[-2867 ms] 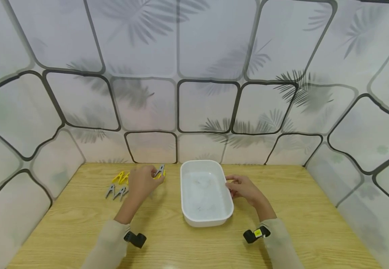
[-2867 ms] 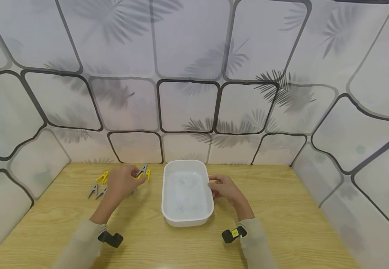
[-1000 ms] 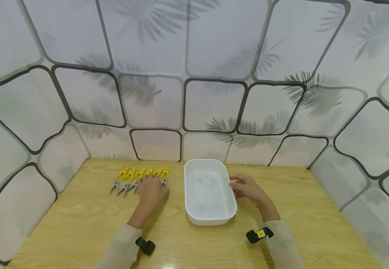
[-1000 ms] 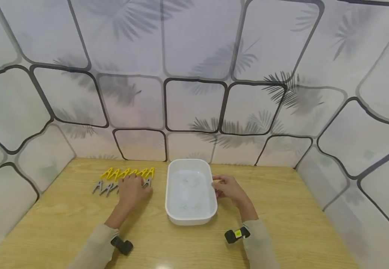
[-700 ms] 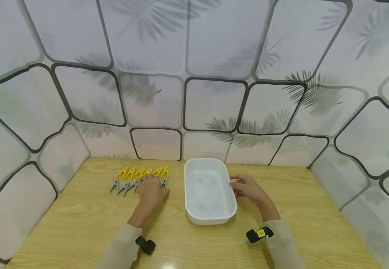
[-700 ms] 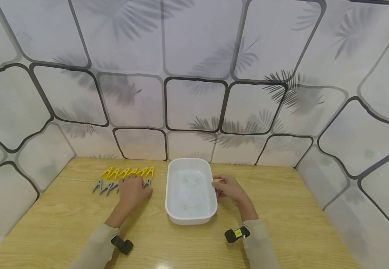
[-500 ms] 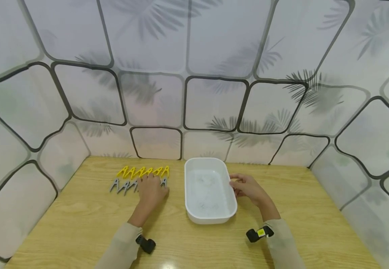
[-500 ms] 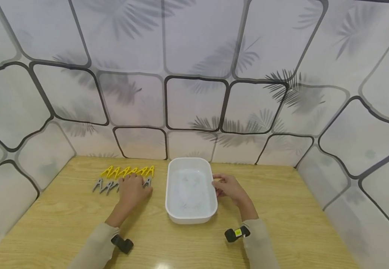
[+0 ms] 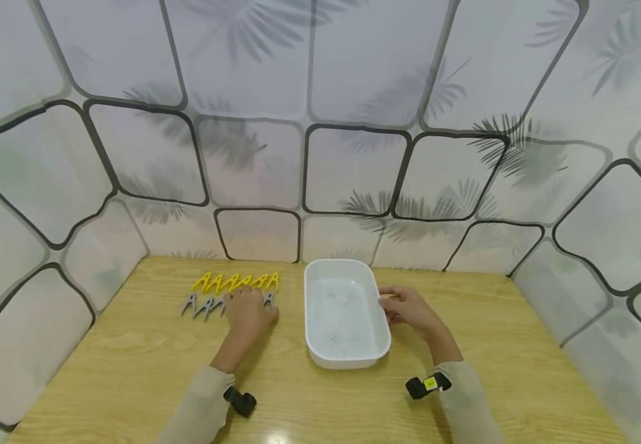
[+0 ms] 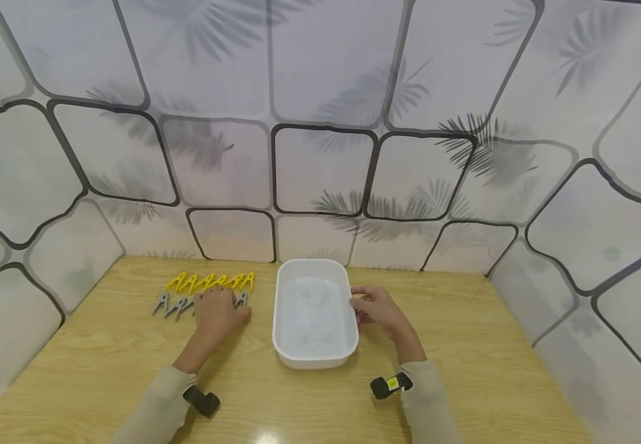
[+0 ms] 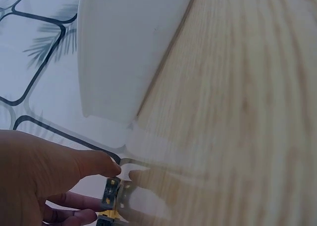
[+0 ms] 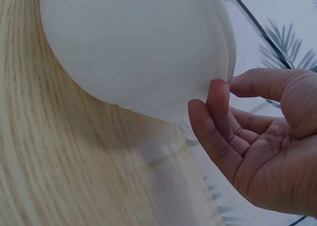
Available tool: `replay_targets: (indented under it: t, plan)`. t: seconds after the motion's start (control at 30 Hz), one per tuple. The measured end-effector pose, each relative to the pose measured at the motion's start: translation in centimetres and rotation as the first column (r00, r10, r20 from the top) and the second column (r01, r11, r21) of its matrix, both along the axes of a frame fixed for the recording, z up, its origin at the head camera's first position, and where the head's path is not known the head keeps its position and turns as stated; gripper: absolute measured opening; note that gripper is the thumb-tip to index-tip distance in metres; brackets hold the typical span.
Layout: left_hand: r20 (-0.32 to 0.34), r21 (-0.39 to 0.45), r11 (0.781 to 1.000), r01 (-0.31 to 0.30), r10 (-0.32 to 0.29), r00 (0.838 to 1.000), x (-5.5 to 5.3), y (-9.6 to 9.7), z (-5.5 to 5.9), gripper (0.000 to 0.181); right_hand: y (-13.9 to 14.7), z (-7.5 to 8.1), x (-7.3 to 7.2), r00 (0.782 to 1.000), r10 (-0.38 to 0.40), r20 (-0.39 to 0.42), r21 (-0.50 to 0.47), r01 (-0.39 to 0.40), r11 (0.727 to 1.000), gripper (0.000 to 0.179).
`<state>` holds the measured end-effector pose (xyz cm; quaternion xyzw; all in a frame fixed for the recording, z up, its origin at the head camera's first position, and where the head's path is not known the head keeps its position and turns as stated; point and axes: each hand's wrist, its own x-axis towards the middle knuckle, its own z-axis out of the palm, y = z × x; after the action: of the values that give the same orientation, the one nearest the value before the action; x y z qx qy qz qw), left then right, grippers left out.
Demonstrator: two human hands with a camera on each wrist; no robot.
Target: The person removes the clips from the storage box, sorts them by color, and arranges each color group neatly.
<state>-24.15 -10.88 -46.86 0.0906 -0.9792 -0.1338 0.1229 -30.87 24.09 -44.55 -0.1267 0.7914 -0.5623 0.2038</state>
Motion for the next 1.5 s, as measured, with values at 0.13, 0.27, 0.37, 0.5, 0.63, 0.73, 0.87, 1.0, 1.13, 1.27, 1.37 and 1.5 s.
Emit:
replay_targets:
  t: [0.13,0.27,0.37,0.5,0.63,0.73,0.87,1.0,1.13,1.27,1.37,1.5]
  plan:
    - [-0.001,0.018,1.0,0.002,-0.002,1.0,0.0,-0.2,0.0,0.052,-0.1,-0.1,0.0,1.0,0.0,-0.002,-0.005,0.0,1.0,0.046]
    - [-0.025,0.032,0.999,0.002,-0.001,1.0,-0.1,-0.3,-0.2,0.052,-0.2,-0.2,-0.1,1.0,0.001,-0.001,-0.006,-0.001,1.0,0.046]
    - [-0.046,0.045,0.999,0.001,0.001,0.999,0.0,-0.3,-0.2,0.048,-0.3,-0.3,-0.1,1.0,-0.002,0.005,-0.007,0.002,1.0,0.046]
    - [-0.058,0.052,0.999,-0.005,0.008,0.998,0.0,-0.3,-0.3,0.041,-0.3,-0.5,-0.1,1.0,-0.001,0.007,-0.002,0.001,1.0,0.046]
    - [-0.062,0.065,0.998,-0.003,0.007,0.998,0.2,-0.1,-0.2,0.032,-0.1,-0.6,0.1,1.0,0.001,0.008,0.002,-0.001,1.0,0.047]
    - [-0.065,0.068,0.998,0.001,0.003,0.998,0.2,0.0,-0.2,0.033,0.1,-0.6,0.2,1.0,0.003,0.007,-0.003,-0.003,1.0,0.048]
    - [-0.067,0.045,0.999,0.004,-0.001,0.998,0.0,0.3,-0.1,0.042,0.5,-0.6,0.3,1.0,-0.001,0.005,0.003,0.001,1.0,0.048]
    - [-0.114,0.028,0.999,0.018,-0.015,0.993,-0.2,0.9,0.2,0.048,1.0,-0.5,0.3,1.0,-0.02,0.0,0.023,0.02,1.0,0.047]
    - [-0.266,0.038,0.996,0.083,-0.07,0.961,-0.6,1.2,0.2,0.044,1.5,-0.1,0.5,0.997,-0.064,-0.031,0.061,0.066,0.996,0.051]
    - [-0.43,0.037,0.978,0.207,-0.171,0.886,-1.2,1.4,0.6,0.047,1.8,1.1,0.5,0.977,-0.124,-0.172,0.125,0.146,0.981,0.061]
    - [-0.469,0.031,0.949,0.313,-0.263,0.843,-1.8,1.6,1.8,0.054,1.5,2.4,0.5,0.946,-0.129,-0.299,0.158,0.183,0.97,0.066]
    - [-0.405,0.018,0.904,0.426,-0.383,0.83,-2.7,2.0,3.9,0.062,-0.7,3.6,0.2,0.89,-0.079,-0.449,0.182,0.178,0.967,0.067]
